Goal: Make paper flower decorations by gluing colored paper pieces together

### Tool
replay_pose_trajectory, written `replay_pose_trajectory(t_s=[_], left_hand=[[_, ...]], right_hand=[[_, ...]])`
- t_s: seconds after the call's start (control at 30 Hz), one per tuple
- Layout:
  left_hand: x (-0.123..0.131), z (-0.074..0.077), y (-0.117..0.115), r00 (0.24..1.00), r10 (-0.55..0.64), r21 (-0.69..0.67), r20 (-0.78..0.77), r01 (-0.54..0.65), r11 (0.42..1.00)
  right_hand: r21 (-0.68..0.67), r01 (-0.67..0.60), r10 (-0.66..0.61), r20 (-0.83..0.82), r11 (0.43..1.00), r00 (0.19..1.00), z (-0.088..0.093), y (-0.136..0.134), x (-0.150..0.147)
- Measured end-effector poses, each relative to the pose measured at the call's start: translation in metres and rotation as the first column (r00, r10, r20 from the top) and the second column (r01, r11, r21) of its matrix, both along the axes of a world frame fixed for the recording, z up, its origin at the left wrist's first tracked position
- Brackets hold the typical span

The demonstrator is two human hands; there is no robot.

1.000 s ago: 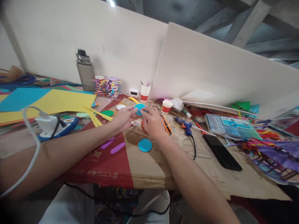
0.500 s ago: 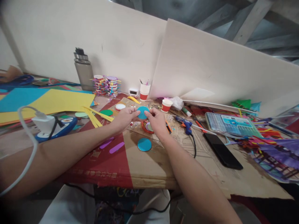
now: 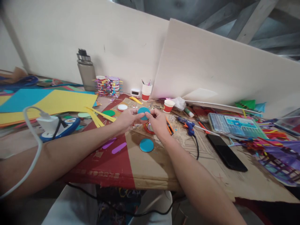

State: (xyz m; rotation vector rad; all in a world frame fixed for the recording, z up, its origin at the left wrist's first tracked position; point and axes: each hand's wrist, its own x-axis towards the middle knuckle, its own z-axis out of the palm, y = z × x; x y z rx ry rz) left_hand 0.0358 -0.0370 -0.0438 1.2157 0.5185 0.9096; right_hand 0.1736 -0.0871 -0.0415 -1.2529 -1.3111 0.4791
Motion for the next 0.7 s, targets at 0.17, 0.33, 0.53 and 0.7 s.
replay_pose_trajectory(t_s=[0.17,0.33,0.53,0.7], left_hand=[[-0.004,0.005,0.006,0.983,-0.002,0.163,-0.182,0.032,0.986],[-0.006,0.01,0.005,0.972,-0.042,0.198,-0.233,0.09,0.976],[-0.006,0.013,0.003,0.977,-0.045,0.133,-0.209,0.074,0.988],[-0.008,0.017,0.007,0.965,-0.059,0.188,-0.255,0.109,0.976]], right_hand=[[-0.075,-0.086,0.086,-0.001,0.994,0.996,0.006,-0.003,0.001],[-0.068,0.005,-0.005,0.003,0.998,1.0,0.011,-0.004,0.003],[-0.012,-0.013,0.011,-0.15,1.0,0.989,0.006,-0.001,0.003],[-0.066,-0.145,0.132,-0.174,0.987,0.976,0.01,-0.002,0.009]])
